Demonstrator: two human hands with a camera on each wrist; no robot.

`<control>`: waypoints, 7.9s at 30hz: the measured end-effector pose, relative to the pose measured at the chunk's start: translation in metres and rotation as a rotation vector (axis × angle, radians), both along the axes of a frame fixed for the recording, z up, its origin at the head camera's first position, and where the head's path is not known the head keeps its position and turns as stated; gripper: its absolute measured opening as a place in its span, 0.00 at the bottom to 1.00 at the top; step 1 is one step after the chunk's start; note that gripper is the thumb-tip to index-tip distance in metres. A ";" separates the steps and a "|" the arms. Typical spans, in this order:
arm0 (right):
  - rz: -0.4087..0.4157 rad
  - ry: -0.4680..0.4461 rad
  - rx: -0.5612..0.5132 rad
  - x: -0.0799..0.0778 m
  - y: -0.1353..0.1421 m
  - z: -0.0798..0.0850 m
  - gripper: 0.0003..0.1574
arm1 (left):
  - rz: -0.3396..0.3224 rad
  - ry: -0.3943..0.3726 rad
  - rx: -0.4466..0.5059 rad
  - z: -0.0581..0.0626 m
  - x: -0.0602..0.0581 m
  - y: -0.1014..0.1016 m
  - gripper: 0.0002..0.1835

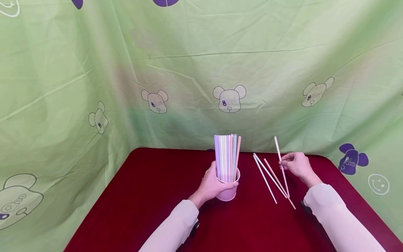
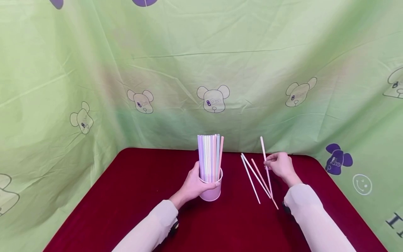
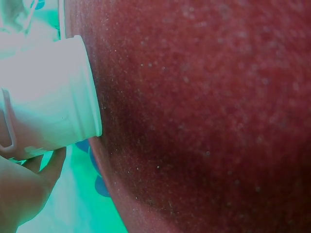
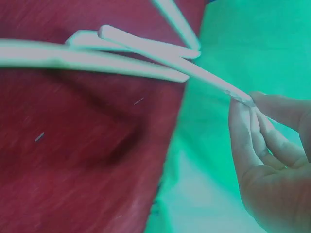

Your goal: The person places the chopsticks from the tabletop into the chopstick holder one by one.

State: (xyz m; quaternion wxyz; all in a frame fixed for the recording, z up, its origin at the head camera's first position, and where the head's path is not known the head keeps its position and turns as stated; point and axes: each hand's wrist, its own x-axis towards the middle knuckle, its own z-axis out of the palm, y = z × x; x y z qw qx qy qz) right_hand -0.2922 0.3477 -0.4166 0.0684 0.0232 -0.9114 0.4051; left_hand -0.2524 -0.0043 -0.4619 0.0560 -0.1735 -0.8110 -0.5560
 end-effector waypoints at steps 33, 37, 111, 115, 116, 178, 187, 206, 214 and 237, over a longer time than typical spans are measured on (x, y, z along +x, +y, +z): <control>0.138 0.349 -0.550 0.024 -0.142 0.074 0.16 | -0.005 -0.003 -0.006 -0.004 -0.003 0.001 0.51; 0.137 0.352 -0.465 0.024 -0.145 0.060 0.15 | -0.013 -0.003 -0.005 -0.004 -0.004 0.002 0.50; 0.193 -0.001 0.517 -0.014 -0.012 -0.035 0.05 | 0.007 -0.003 -0.007 0.000 -0.002 0.001 0.49; 0.203 -0.019 0.515 -0.016 -0.012 -0.033 0.06 | 0.004 -0.007 -0.006 0.000 -0.002 0.001 0.49; 0.203 -0.027 0.507 -0.015 -0.012 -0.033 0.06 | 0.004 -0.011 -0.008 0.000 -0.002 0.001 0.49; 0.049 0.378 -0.190 0.016 -0.099 0.084 0.14 | 0.112 -0.020 0.089 0.011 -0.001 0.011 0.61; 0.048 0.504 -0.456 0.021 -0.127 0.097 0.13 | 0.115 -0.045 0.100 0.013 -0.001 0.014 0.58; 0.099 0.439 -0.222 0.023 -0.150 0.034 0.08 | 0.093 -0.069 0.125 0.008 -0.002 0.014 0.47; 0.158 0.379 -0.182 0.026 -0.155 0.016 0.07 | 0.092 -0.066 0.122 0.008 -0.002 0.014 0.47; 0.071 0.351 0.025 0.012 -0.112 0.037 0.07 | 0.091 -0.078 0.133 0.010 -0.002 0.012 0.46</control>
